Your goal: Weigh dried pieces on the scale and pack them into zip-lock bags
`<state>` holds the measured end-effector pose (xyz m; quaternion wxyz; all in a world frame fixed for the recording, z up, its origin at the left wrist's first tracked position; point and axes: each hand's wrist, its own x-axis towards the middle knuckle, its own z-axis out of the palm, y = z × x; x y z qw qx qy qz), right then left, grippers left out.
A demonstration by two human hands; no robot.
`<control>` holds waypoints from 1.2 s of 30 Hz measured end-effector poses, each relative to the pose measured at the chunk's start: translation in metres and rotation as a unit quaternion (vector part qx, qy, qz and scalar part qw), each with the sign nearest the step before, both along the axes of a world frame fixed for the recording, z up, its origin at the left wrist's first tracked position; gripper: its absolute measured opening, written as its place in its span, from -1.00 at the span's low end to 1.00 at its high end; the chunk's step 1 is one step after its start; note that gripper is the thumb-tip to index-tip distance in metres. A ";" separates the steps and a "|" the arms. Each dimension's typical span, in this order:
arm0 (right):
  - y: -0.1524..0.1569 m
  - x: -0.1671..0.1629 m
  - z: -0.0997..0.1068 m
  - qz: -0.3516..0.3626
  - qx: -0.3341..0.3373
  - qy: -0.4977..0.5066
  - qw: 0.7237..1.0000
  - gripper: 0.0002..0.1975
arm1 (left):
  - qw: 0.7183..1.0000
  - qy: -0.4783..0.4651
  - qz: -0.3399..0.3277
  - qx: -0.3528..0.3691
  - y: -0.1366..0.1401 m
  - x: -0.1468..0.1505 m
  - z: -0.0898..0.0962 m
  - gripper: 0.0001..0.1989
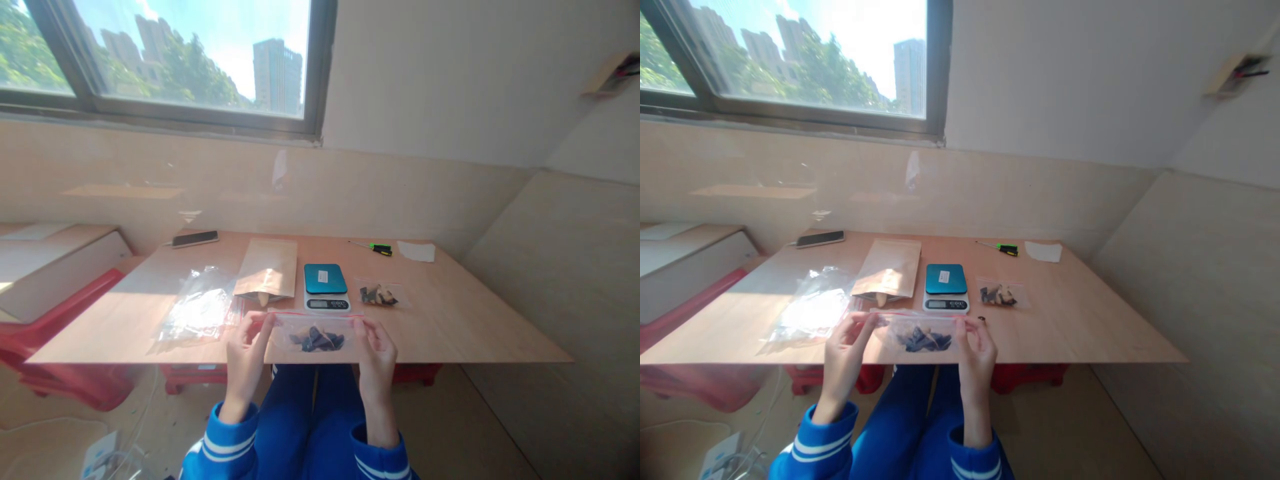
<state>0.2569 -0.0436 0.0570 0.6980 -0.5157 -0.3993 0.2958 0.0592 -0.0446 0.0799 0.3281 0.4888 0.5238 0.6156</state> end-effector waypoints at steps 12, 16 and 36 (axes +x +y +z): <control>0.000 -0.023 0.012 0.126 0.024 0.023 0.991 -0.75 | 0.979 -0.200 -0.020 -0.025 0.005 0.021 -0.003 -0.65; 0.004 -0.021 0.008 0.107 0.002 0.056 0.993 -0.72 | 0.967 -0.239 -0.087 -0.010 0.004 0.021 -0.003 -0.76; 0.005 -0.011 0.005 0.114 -0.032 0.070 0.990 -0.74 | 0.979 -0.183 -0.086 -0.018 0.012 0.004 -0.022 -0.77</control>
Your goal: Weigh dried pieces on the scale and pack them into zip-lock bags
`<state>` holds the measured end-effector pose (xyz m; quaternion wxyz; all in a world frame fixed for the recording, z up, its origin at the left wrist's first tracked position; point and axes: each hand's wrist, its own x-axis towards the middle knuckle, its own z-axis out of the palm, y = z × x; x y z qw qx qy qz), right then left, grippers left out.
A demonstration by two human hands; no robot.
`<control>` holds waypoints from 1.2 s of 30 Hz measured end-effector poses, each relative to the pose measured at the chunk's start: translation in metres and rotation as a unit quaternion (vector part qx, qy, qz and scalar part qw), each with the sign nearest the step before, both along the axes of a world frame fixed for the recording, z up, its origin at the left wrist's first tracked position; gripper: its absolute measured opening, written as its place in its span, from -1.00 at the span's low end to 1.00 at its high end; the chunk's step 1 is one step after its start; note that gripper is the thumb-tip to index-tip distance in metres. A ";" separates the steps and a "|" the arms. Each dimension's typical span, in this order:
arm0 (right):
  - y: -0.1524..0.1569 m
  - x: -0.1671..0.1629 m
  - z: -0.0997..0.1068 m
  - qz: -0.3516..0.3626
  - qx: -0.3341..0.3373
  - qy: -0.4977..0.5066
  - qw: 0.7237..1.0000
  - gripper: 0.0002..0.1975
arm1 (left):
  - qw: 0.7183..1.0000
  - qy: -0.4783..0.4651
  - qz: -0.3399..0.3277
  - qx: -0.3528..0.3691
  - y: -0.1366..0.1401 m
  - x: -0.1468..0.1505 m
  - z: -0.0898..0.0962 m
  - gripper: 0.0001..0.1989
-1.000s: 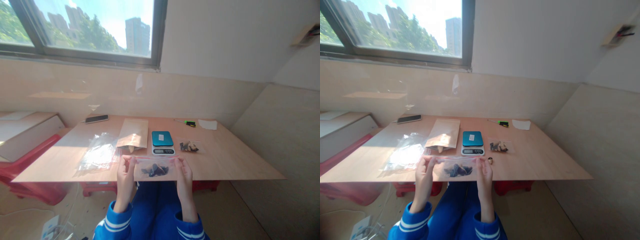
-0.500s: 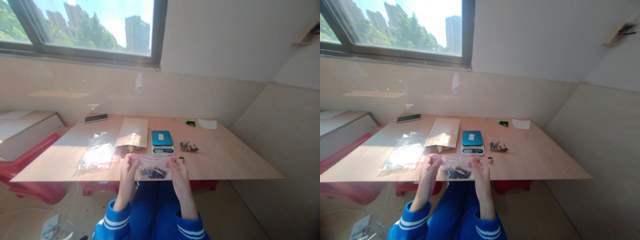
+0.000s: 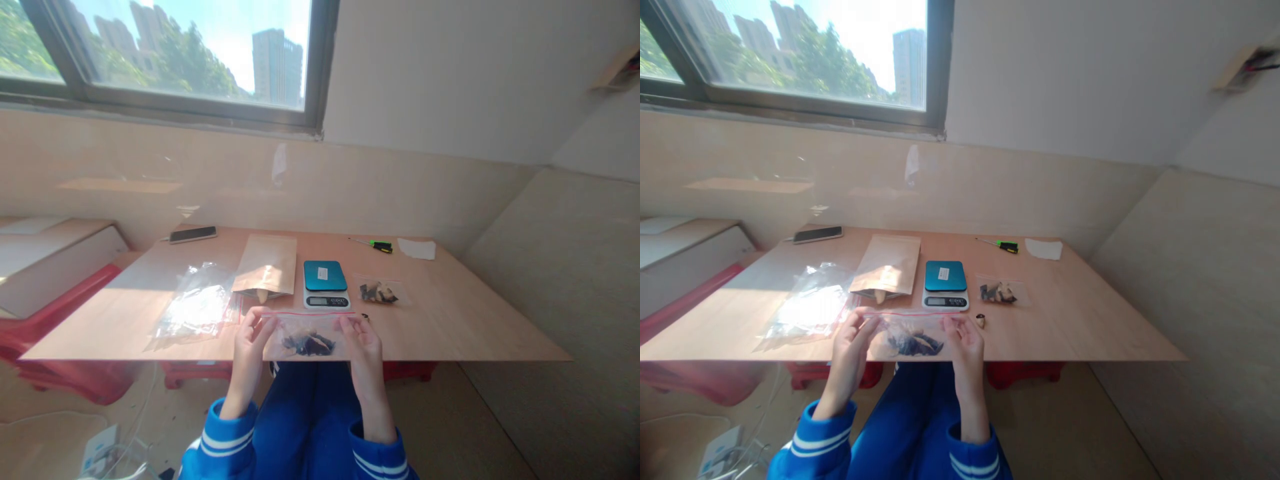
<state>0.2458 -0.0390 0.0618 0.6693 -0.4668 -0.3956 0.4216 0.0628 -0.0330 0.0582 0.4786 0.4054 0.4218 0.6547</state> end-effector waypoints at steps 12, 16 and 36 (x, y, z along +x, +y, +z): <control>-0.004 -0.006 0.001 -0.050 0.012 0.024 0.998 -0.75 | 0.997 0.054 0.056 0.019 -0.003 0.001 0.003 -0.82; -0.003 -0.008 0.000 -0.042 0.014 0.017 0.999 -0.74 | 0.998 0.041 0.053 0.004 -0.005 0.003 0.005 -0.80; 0.004 -0.009 -0.006 0.041 -0.026 0.022 0.999 -0.72 | 0.999 0.008 -0.022 -0.040 -0.006 0.013 0.010 -0.76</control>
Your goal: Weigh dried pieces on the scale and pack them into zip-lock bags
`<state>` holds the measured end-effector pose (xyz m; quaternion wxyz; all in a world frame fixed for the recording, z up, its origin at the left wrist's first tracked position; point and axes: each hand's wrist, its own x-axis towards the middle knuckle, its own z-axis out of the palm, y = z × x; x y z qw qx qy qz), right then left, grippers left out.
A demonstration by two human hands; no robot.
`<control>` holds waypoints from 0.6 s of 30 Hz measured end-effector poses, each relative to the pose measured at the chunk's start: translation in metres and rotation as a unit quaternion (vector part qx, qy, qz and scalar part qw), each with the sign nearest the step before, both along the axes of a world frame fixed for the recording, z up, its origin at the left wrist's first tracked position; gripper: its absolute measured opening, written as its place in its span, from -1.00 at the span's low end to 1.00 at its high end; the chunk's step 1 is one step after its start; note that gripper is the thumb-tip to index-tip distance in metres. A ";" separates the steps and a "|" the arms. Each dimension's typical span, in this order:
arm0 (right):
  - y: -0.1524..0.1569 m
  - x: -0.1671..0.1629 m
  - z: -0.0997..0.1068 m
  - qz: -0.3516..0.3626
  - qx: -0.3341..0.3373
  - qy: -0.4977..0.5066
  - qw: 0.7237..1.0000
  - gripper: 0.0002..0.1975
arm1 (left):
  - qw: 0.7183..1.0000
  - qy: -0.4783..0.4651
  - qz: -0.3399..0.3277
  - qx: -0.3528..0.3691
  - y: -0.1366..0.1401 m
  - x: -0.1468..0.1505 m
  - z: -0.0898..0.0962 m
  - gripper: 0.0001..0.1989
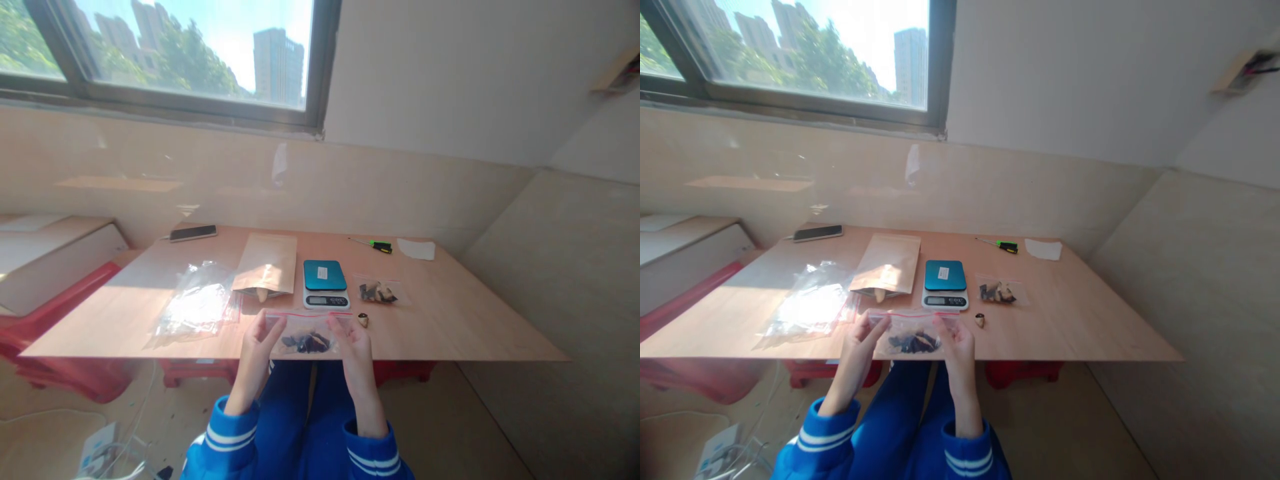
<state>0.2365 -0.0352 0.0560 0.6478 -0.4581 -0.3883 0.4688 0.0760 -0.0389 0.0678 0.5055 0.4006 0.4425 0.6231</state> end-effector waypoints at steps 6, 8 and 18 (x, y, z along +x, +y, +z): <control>0.000 0.002 0.000 -0.020 -0.013 -0.052 0.998 -0.71 | 0.998 0.060 0.016 0.009 0.000 -0.005 0.001 -0.75; 0.000 0.003 0.000 -0.027 -0.016 -0.053 0.998 -0.71 | 0.997 0.073 0.016 0.010 -0.002 -0.005 0.003 -0.76; -0.004 0.006 0.000 -0.045 0.011 -0.060 0.997 -0.78 | 0.995 0.090 0.038 0.031 0.000 -0.003 0.006 -0.78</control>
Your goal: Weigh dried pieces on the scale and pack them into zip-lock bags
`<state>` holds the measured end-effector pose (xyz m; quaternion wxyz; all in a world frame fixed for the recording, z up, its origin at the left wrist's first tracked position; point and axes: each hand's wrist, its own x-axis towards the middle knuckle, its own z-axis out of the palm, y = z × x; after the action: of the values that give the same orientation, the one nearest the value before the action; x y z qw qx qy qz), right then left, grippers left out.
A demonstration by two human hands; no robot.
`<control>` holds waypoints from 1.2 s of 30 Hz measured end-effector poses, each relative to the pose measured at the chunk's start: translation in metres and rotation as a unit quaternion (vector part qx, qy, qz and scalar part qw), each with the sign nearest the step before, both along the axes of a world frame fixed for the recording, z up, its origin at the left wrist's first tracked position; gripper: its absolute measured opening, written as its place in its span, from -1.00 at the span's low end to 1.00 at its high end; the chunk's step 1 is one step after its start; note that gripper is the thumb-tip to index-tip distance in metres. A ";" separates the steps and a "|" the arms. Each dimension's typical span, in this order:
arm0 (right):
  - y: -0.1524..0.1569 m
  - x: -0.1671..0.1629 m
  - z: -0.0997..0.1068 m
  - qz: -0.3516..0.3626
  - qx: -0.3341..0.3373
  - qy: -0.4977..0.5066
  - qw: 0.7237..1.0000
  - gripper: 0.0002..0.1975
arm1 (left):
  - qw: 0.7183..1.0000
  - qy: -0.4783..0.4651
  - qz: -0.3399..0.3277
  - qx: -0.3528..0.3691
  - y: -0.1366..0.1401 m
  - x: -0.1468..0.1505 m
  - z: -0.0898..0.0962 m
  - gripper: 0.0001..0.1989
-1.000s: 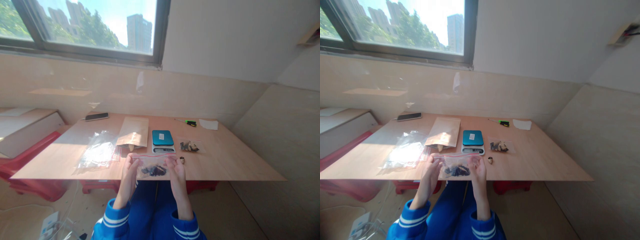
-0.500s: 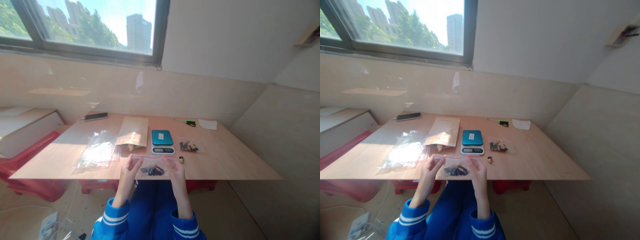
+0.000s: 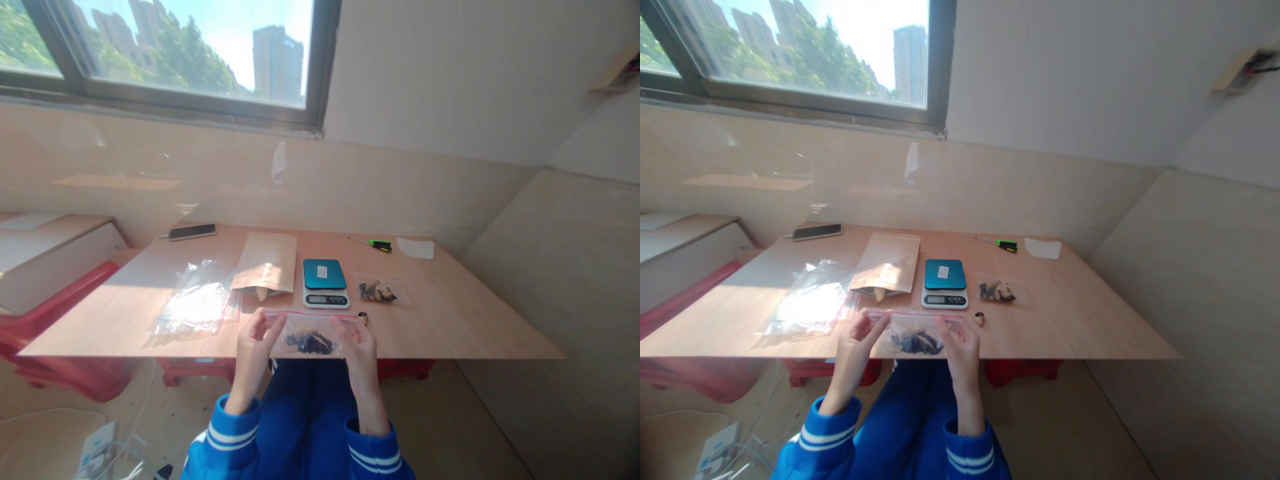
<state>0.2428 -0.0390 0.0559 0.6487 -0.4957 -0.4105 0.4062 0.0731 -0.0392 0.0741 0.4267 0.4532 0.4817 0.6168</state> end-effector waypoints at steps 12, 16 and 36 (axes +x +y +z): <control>-0.004 -0.004 0.003 0.033 0.002 0.043 0.999 -0.73 | 0.999 -0.041 -0.008 0.007 -0.003 0.001 -0.004 -0.77; -0.005 -0.004 0.007 0.089 0.015 0.046 0.995 -0.67 | 0.996 -0.070 -0.049 0.002 -0.002 -0.001 -0.011 -0.74; -0.003 -0.010 0.010 0.064 -0.048 0.046 0.996 -0.76 | 0.999 0.002 -0.035 -0.013 -0.002 -0.001 0.005 -0.79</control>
<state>0.2327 -0.0425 0.0664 0.6148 -0.4799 -0.3912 0.4886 0.0717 -0.0414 0.0790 0.4533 0.4656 0.4740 0.5942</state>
